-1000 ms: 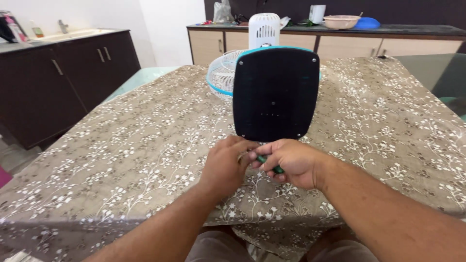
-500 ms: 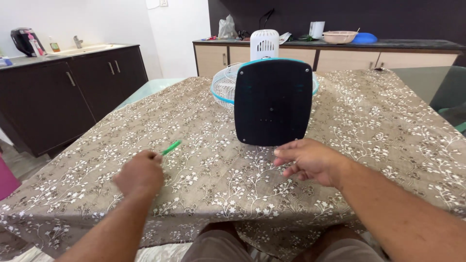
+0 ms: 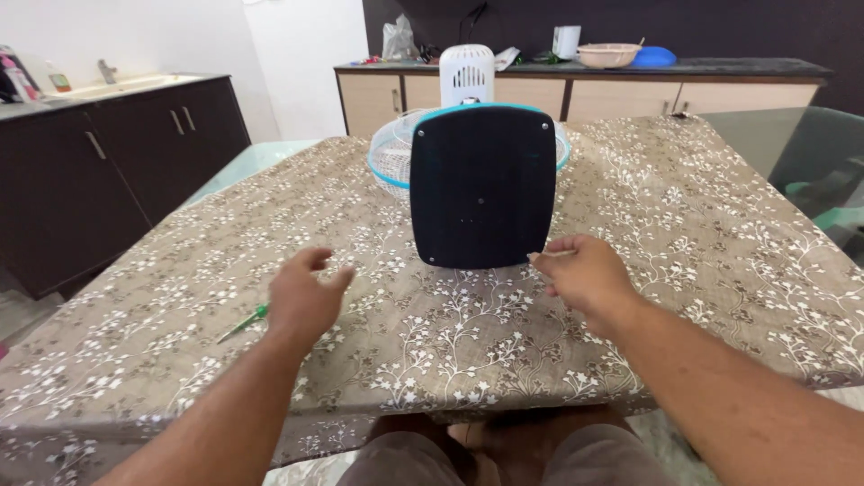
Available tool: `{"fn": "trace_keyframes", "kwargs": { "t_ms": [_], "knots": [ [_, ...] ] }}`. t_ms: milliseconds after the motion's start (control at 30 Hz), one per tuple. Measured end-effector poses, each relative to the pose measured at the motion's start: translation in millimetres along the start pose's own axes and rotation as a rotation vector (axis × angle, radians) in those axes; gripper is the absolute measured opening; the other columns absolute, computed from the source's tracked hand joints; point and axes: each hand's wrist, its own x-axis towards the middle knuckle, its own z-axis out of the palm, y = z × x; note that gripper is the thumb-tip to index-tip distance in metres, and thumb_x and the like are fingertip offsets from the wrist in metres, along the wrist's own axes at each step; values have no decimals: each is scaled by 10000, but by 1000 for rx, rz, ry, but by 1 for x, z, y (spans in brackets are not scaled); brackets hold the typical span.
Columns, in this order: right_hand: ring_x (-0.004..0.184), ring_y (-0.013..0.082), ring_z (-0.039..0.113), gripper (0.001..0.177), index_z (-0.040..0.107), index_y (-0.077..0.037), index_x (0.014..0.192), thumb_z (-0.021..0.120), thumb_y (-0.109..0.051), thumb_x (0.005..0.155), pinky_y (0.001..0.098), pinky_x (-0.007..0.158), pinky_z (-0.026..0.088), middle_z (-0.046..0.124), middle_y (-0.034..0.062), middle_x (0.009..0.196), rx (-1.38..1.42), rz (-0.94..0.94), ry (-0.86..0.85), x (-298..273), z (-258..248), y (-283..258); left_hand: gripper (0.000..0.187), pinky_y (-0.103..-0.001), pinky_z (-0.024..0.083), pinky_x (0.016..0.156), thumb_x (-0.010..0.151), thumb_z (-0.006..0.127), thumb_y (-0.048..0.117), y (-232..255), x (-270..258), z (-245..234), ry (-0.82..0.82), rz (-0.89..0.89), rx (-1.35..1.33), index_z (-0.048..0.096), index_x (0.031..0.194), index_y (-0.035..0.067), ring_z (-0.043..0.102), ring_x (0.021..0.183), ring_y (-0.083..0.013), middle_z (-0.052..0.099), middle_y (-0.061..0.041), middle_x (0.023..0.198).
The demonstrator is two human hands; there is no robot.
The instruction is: The person reassembles a small electric fan by attaching the rear cover to the motor housing and securing it with four screws using a screwdriver. They then rotate the fan to inspect the assembly and confirm the front grille and blades are in place.
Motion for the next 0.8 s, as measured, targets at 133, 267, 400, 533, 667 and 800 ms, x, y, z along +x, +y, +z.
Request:
{"fn": "trace_keyframes", "kwargs": {
  "t_ms": [133,267,400,533,667,800],
  "knots": [
    [1036,246,706,621,487,-29,1376,784,-246,876,372,878,569,712,143,1176,-168,-83,124,-5,9,-6,744,-470,578,961,847,751,306,41,16,38,-235,-1,-421,442,1507,156,627,1249,-275,571,-128,1445],
    [1174,302,634,787,352,-61,1489,789,-263,867,415,931,579,546,167,1398,-159,-7,99,3,11,-13,801,-447,496,1019,874,757,270,58,37,70,-351,6,-577,332,1542,149,586,1270,-244,531,-151,1465],
    [1215,309,615,860,306,-71,1529,800,-325,873,424,962,541,539,166,1443,-239,-6,61,16,11,-16,556,-398,509,992,919,715,287,61,51,97,-430,53,-767,543,1404,78,648,1168,-227,687,-155,1314],
    [1139,271,676,927,250,-51,1527,801,-318,830,396,918,595,565,181,1389,-122,-63,49,22,18,-14,391,-392,534,887,945,672,318,69,49,110,-287,83,-721,686,1224,43,676,1001,-225,767,-119,1100],
    [1081,240,696,902,279,-50,1472,801,-334,794,365,879,610,594,157,1341,-52,-148,178,27,19,-5,408,-402,541,841,947,689,374,97,36,109,-118,48,-386,678,1169,32,725,932,-255,762,-130,1031],
    [1116,262,657,809,343,-5,1454,789,-380,893,395,910,564,623,165,1348,-87,-332,401,40,7,12,407,-409,544,835,956,664,396,133,21,118,-103,93,-382,696,1138,34,737,922,-272,768,-140,1019]
  ]
}}
